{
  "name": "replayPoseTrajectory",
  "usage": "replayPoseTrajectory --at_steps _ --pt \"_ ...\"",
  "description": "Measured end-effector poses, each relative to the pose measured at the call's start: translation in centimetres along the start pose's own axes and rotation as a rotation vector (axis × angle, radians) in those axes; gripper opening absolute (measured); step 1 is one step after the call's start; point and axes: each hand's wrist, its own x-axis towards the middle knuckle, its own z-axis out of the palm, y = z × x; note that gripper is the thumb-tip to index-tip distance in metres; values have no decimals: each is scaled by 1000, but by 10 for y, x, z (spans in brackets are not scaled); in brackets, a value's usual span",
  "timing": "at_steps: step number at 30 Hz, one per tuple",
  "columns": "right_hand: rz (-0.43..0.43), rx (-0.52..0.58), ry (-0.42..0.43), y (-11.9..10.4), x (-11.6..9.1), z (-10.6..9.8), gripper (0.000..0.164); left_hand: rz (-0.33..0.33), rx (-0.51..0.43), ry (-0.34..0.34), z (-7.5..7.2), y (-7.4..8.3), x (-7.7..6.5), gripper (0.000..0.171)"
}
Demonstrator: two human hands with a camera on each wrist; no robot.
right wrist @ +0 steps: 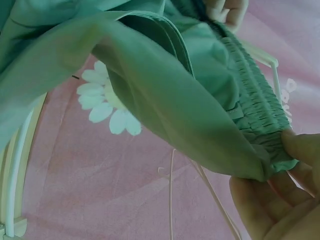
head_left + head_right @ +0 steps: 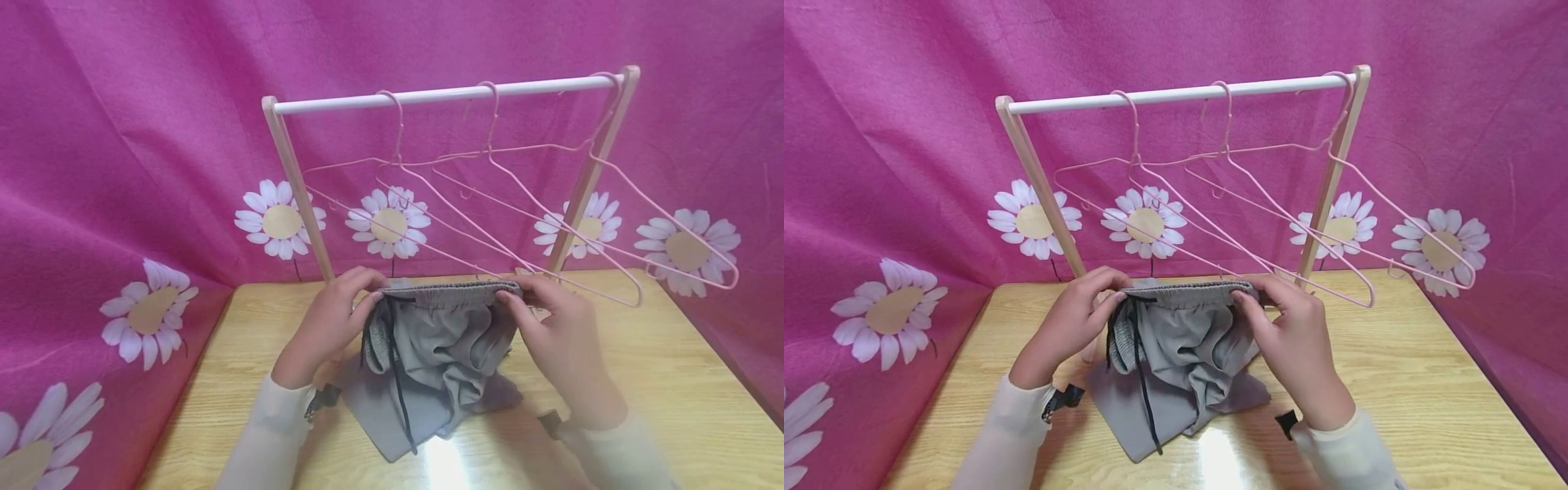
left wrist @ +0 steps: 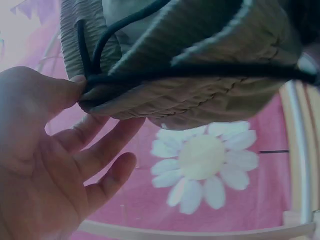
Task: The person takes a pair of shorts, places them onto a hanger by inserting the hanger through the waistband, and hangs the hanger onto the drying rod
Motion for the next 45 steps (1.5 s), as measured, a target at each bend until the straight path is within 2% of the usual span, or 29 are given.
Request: replayPoseTrajectory --at_steps 4,8,11,14,19,23,26,28,30,33,39,45 --pt "27 5 17 -1 1 -3 23 109 74 -21 -4 2 0 18" --pt "41 -2 26 -2 2 -5 21 213 180 -70 1 1 1 21" --pt "52 7 25 -3 3 -5 20 249 229 -78 7 -1 2 29" --pt "55 16 22 -4 3 -5 20 257 236 -65 9 -3 3 34" --pt "47 17 22 -3 4 -4 21 211 251 -88 5 -1 2 34" --pt "40 26 16 -2 4 -4 21 92 271 -212 0 2 0 36" --pt "49 -25 17 0 3 -5 20 -11 267 -308 -3 3 -2 39" --pt "77 -57 17 1 3 -7 19 -66 249 -329 -6 2 -3 35" --pt "110 -77 18 2 3 -9 17 -81 243 -311 -8 -1 -4 30" --pt "147 -69 21 2 4 -12 15 -87 245 -250 -12 -5 -5 24" --pt "171 -55 37 2 5 -15 11 -13 260 -116 -23 -12 -7 28" --pt "203 -48 70 4 7 -20 13 43 286 -47 -33 -15 -7 26"
